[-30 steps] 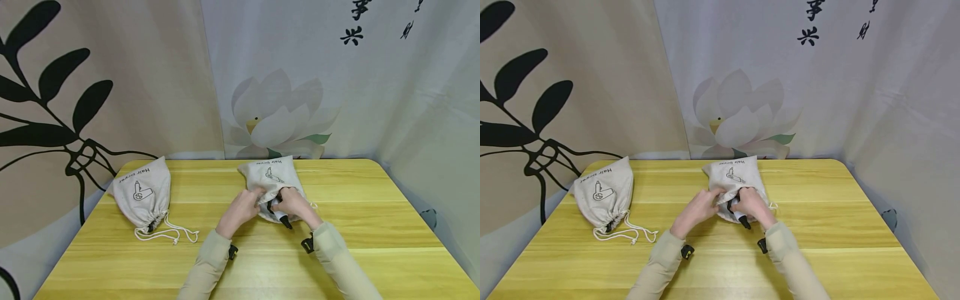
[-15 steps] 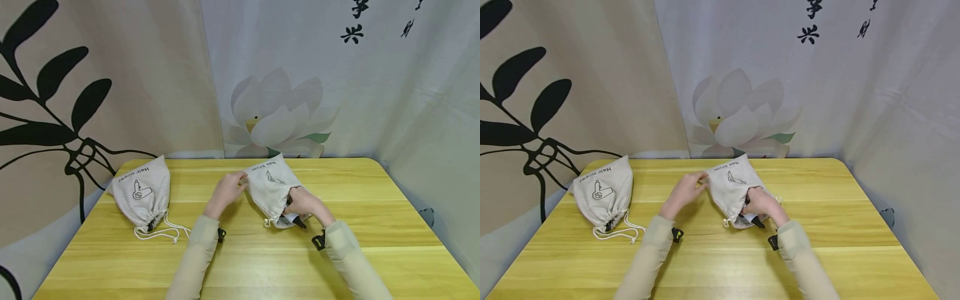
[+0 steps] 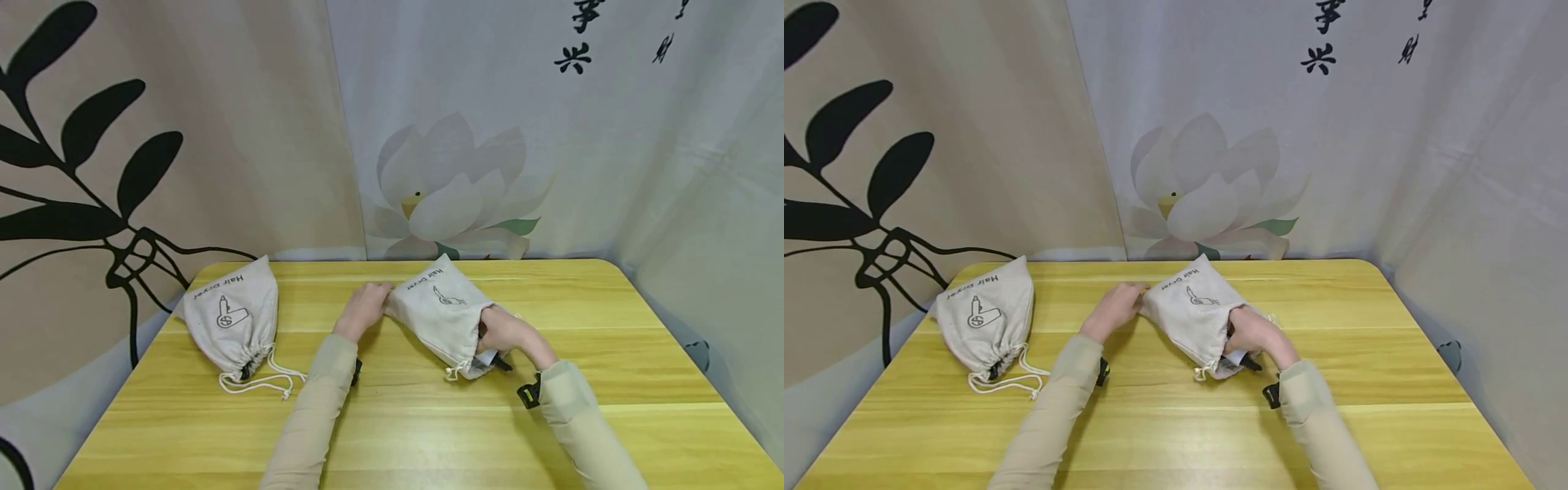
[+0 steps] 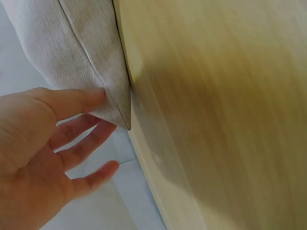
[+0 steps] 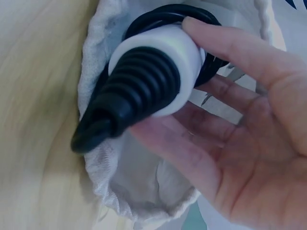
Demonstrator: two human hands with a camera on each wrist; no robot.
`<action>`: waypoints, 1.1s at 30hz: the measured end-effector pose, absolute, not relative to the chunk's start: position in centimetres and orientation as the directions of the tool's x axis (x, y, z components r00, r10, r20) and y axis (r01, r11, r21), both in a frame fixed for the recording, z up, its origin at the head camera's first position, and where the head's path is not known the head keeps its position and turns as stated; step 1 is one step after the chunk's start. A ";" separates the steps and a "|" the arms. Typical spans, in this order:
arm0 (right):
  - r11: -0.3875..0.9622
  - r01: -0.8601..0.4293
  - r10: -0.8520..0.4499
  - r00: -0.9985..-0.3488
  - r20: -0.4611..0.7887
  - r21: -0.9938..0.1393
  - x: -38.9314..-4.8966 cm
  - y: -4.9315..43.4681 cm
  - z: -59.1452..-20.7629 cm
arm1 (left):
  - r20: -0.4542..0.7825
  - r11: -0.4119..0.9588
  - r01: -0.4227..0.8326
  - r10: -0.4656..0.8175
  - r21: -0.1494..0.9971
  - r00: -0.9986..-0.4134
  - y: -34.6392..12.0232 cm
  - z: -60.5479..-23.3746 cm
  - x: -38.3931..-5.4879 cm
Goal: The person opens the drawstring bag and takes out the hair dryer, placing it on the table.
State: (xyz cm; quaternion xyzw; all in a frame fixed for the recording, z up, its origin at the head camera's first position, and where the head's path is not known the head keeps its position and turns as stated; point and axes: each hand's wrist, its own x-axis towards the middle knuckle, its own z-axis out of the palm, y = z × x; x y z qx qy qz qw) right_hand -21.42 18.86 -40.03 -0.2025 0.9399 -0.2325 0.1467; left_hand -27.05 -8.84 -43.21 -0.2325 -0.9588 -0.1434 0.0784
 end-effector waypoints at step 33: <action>0.777 -0.350 -0.506 -0.842 -0.188 -0.522 -21.3 22.0 -39.8 | 0.055 0.875 0.391 0.392 0.285 -0.918 -9.7 -42.8 -26.7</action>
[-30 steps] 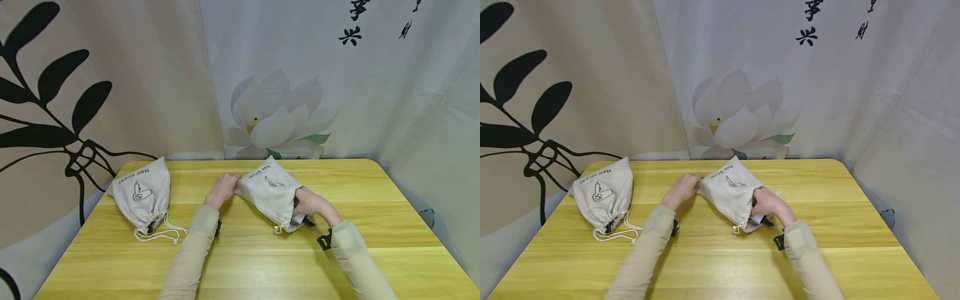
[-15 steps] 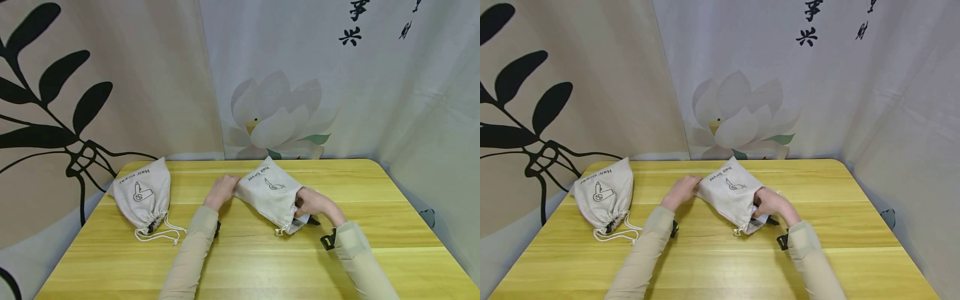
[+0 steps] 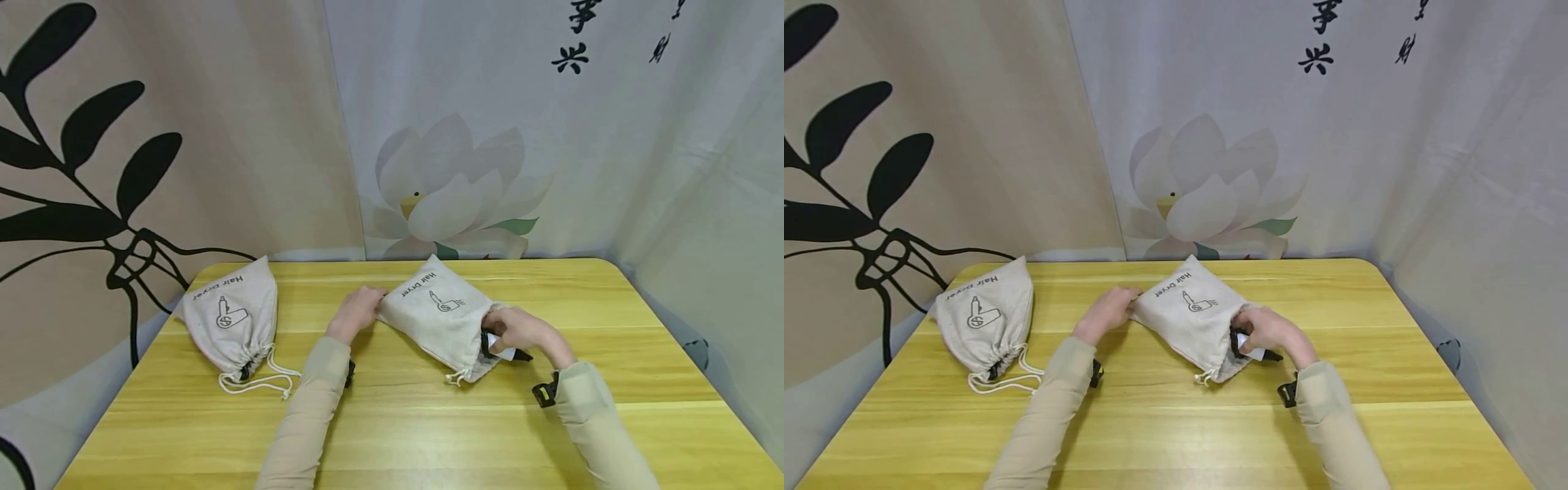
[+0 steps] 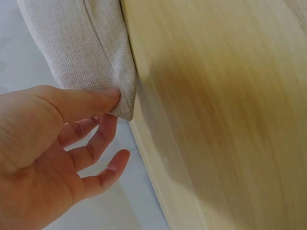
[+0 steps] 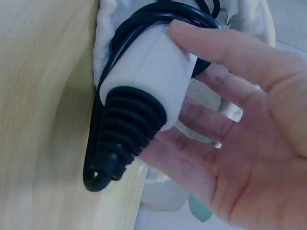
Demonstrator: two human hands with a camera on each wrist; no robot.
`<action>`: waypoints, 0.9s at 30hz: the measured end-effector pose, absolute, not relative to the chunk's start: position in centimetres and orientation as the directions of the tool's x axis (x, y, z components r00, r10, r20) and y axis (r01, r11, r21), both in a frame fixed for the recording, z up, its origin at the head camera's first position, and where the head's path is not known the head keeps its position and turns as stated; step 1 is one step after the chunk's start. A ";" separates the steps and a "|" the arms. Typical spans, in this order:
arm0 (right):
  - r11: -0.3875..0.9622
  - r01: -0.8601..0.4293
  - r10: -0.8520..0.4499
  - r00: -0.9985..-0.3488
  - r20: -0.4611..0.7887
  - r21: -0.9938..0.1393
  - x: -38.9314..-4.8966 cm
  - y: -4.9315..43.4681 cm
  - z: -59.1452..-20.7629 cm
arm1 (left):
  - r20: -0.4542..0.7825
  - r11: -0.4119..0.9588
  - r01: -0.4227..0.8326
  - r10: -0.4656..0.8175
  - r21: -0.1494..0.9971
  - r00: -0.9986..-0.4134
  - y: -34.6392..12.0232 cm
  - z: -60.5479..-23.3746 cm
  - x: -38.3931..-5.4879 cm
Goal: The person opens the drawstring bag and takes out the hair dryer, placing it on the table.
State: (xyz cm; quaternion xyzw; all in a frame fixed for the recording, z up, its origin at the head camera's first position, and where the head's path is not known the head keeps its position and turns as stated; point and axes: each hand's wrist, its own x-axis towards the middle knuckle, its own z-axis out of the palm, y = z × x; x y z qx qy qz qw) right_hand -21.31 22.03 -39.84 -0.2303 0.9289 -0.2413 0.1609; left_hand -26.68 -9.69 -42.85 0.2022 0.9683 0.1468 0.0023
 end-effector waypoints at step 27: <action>0.885 -0.313 -0.410 -0.874 -0.260 -0.344 -20.1 21.3 -39.7 | -0.052 0.733 0.411 0.517 0.542 -0.854 -8.4 -42.1 -25.7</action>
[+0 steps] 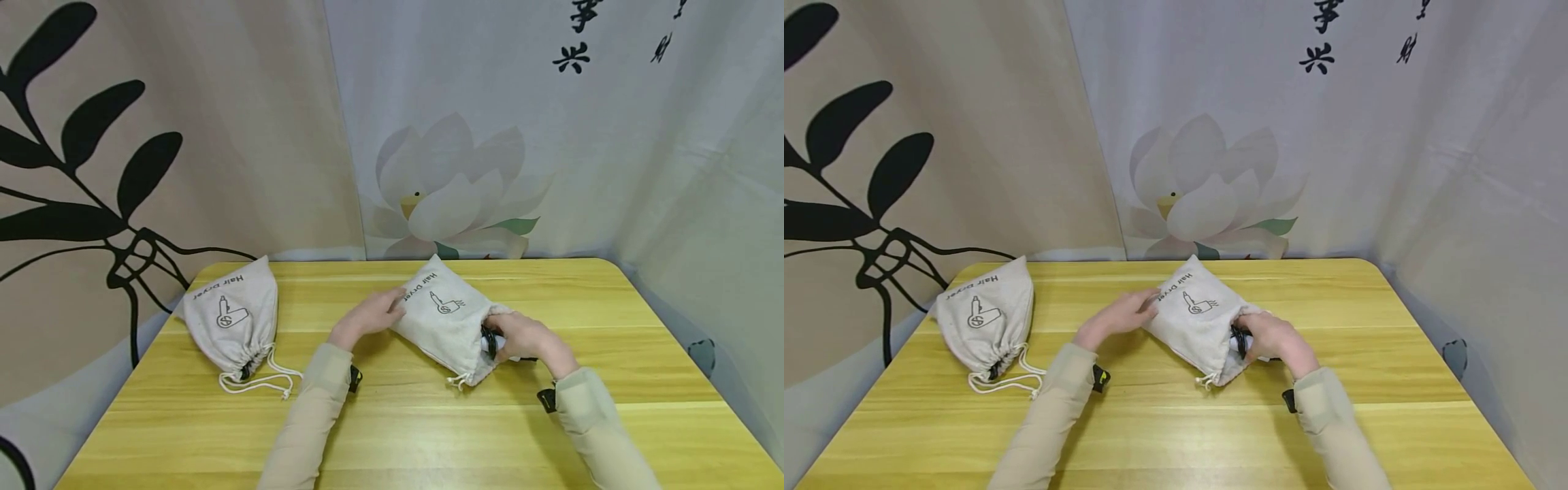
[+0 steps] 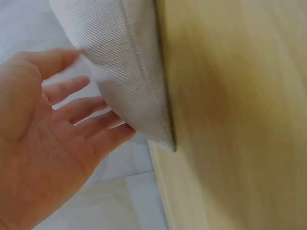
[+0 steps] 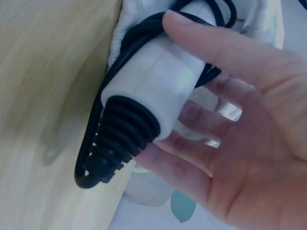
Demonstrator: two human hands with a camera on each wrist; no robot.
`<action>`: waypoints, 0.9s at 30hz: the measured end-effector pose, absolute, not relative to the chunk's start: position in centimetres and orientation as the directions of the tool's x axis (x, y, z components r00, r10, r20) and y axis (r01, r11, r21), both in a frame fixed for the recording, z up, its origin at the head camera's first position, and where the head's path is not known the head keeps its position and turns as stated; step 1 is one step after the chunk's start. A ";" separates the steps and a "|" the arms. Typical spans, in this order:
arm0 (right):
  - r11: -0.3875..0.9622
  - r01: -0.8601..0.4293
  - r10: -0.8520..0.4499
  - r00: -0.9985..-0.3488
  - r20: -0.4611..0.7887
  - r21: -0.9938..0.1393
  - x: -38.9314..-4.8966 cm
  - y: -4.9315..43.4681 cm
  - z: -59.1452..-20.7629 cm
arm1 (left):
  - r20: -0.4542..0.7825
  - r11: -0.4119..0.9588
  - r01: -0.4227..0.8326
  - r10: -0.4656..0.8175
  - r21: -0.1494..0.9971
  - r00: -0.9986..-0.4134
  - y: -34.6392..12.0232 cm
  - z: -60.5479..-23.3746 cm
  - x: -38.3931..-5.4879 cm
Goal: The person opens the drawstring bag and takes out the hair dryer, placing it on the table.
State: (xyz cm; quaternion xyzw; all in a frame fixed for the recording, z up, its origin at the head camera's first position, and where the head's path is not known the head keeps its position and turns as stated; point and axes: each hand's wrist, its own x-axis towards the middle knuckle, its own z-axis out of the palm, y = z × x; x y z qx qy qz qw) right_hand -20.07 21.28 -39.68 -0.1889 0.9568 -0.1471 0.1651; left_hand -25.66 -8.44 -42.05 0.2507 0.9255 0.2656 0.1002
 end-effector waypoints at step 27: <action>0.836 -0.455 -0.524 -0.828 -0.200 -0.308 -20.4 22.0 -39.5 | -0.213 0.821 0.343 0.475 0.457 -0.854 -7.0 -43.4 -25.2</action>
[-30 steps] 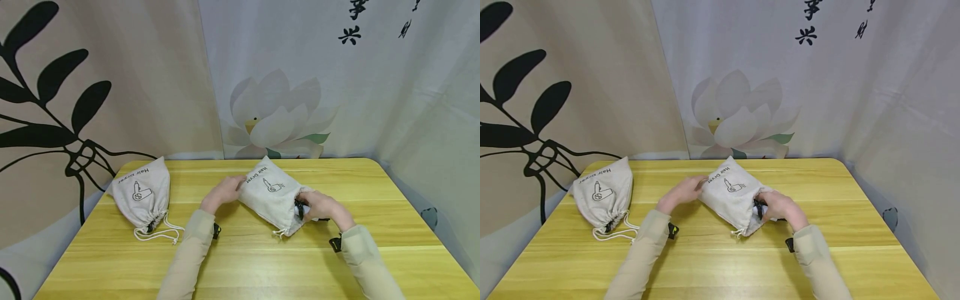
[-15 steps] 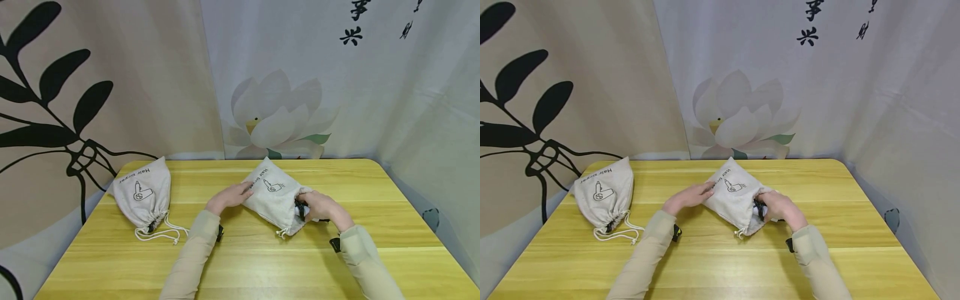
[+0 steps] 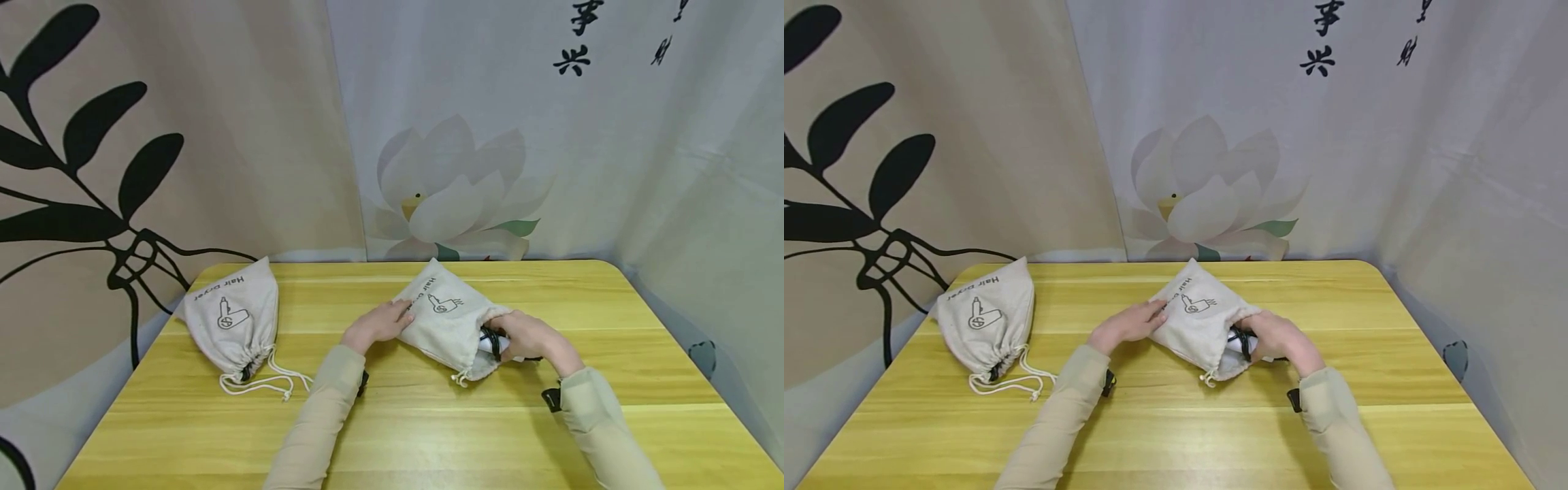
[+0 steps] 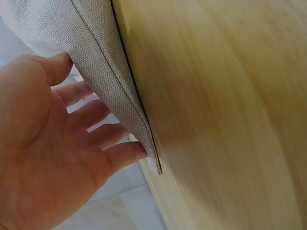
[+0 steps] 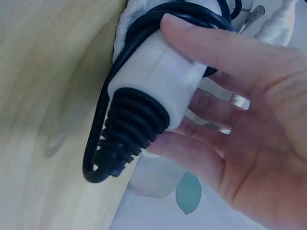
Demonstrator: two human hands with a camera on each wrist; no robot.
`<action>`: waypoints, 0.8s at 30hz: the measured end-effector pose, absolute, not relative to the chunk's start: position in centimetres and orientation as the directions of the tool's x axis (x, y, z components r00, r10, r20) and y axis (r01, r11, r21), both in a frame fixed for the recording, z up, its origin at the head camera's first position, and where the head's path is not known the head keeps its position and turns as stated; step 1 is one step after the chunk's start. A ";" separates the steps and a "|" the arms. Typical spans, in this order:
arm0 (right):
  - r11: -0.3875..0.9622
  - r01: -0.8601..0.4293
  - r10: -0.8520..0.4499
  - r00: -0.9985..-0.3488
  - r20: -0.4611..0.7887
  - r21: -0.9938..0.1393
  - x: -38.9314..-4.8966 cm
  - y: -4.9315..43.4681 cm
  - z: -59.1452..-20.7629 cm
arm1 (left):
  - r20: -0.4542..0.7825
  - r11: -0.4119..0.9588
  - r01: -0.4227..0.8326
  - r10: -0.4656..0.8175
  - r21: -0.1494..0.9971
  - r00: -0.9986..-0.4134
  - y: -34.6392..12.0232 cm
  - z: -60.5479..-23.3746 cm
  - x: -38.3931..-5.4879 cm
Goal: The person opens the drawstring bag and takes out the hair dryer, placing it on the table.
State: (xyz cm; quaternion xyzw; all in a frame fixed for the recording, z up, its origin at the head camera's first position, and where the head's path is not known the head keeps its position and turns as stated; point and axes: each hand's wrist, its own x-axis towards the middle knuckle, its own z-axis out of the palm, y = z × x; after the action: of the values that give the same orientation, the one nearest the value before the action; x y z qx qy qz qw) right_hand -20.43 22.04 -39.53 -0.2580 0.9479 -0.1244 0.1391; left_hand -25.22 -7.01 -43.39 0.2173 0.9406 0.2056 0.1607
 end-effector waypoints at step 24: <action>0.857 -0.332 -0.469 -0.820 -0.329 -0.394 -19.4 23.8 -39.5 | -0.255 0.868 0.316 0.429 0.383 -0.867 -6.4 -43.5 -25.0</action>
State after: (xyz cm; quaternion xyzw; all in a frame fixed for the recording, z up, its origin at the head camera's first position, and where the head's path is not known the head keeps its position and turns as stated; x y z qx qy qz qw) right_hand -19.36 23.79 -39.49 -0.2130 0.9401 -0.1616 0.2115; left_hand -25.00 -6.40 -43.45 0.1957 0.9516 0.1668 0.1683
